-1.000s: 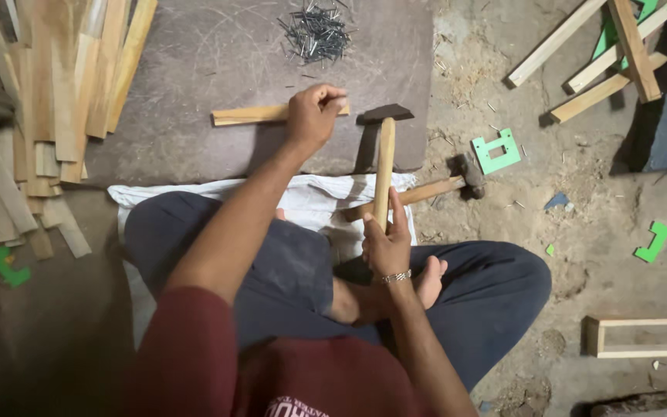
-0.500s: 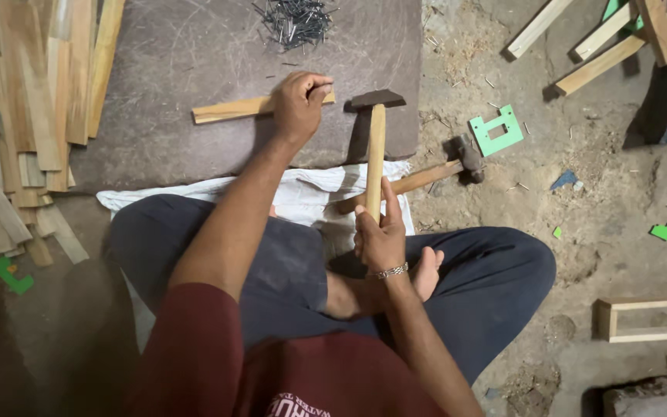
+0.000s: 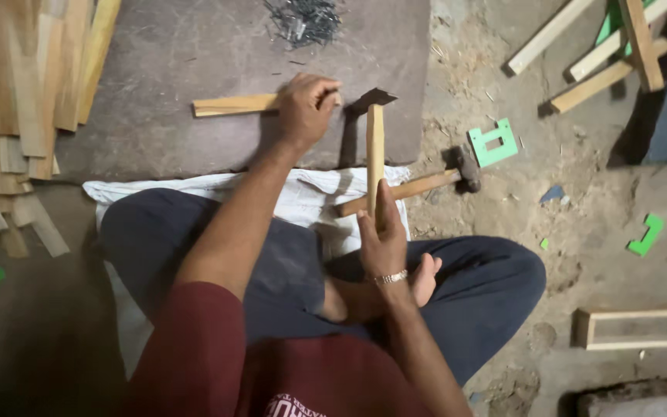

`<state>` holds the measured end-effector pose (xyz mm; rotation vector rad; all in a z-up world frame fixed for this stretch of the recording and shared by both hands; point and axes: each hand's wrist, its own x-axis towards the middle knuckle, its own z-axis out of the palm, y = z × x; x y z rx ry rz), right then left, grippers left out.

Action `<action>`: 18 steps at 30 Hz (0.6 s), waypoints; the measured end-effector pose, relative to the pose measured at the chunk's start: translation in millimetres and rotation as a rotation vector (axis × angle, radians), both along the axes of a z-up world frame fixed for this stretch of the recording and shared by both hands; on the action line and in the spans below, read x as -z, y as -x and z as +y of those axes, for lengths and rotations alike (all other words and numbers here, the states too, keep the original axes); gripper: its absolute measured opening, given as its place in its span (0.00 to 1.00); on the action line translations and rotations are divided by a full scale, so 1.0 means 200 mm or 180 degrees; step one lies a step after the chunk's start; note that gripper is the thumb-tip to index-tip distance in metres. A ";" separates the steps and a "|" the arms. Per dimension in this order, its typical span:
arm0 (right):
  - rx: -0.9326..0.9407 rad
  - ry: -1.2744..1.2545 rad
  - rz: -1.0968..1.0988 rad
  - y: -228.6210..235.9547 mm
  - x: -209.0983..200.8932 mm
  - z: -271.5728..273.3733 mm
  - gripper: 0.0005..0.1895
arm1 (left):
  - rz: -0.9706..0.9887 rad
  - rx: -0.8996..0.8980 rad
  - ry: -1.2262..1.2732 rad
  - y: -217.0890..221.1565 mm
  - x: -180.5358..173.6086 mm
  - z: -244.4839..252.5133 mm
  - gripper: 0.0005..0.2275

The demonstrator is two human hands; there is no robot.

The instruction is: The person sits on the floor and repeatedly hammers nails into small wooden slats using a hammer. They pick up nails from a pile, position them on the wood, and drive them in one by one.

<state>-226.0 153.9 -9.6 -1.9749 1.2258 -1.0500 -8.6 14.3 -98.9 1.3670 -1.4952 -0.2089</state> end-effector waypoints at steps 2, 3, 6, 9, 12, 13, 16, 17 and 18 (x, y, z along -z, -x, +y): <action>0.0159 -0.0794 -0.0268 0.02 -0.05 -0.02 0.32 | 0.0212 0.0004 -0.0103 -0.01 0.03 0.01 0.11; 0.0232 -0.1213 -0.0402 0.03 -0.08 -0.01 0.31 | 0.0480 0.0018 -0.0289 -0.01 0.06 0.03 0.15; 0.0297 -0.0912 -0.0344 0.03 -0.15 0.00 0.30 | 0.1021 0.0211 -0.0519 0.02 0.12 0.02 0.25; 0.0276 -0.0280 -0.0106 -0.04 -0.18 0.00 0.29 | 0.1041 0.0256 -0.0512 0.01 0.15 0.00 0.30; 0.0426 -0.1083 0.1119 -0.08 -0.16 -0.05 0.32 | 0.1032 0.0192 -0.0553 0.03 0.16 -0.01 0.33; 0.0356 -0.0873 0.0887 -0.08 -0.16 -0.06 0.32 | 0.1049 0.0160 -0.0577 0.03 0.16 0.00 0.34; 0.0279 -0.0479 0.0314 -0.05 -0.20 -0.08 0.31 | 0.1122 0.0123 -0.0801 0.02 0.15 0.01 0.34; 0.0356 -0.0504 0.0220 -0.03 -0.23 -0.07 0.30 | 0.1127 0.0136 -0.0712 0.01 0.15 0.03 0.33; 0.0444 -0.0508 0.0125 -0.01 -0.24 -0.07 0.30 | 0.1134 0.0166 -0.0603 0.00 0.14 0.02 0.33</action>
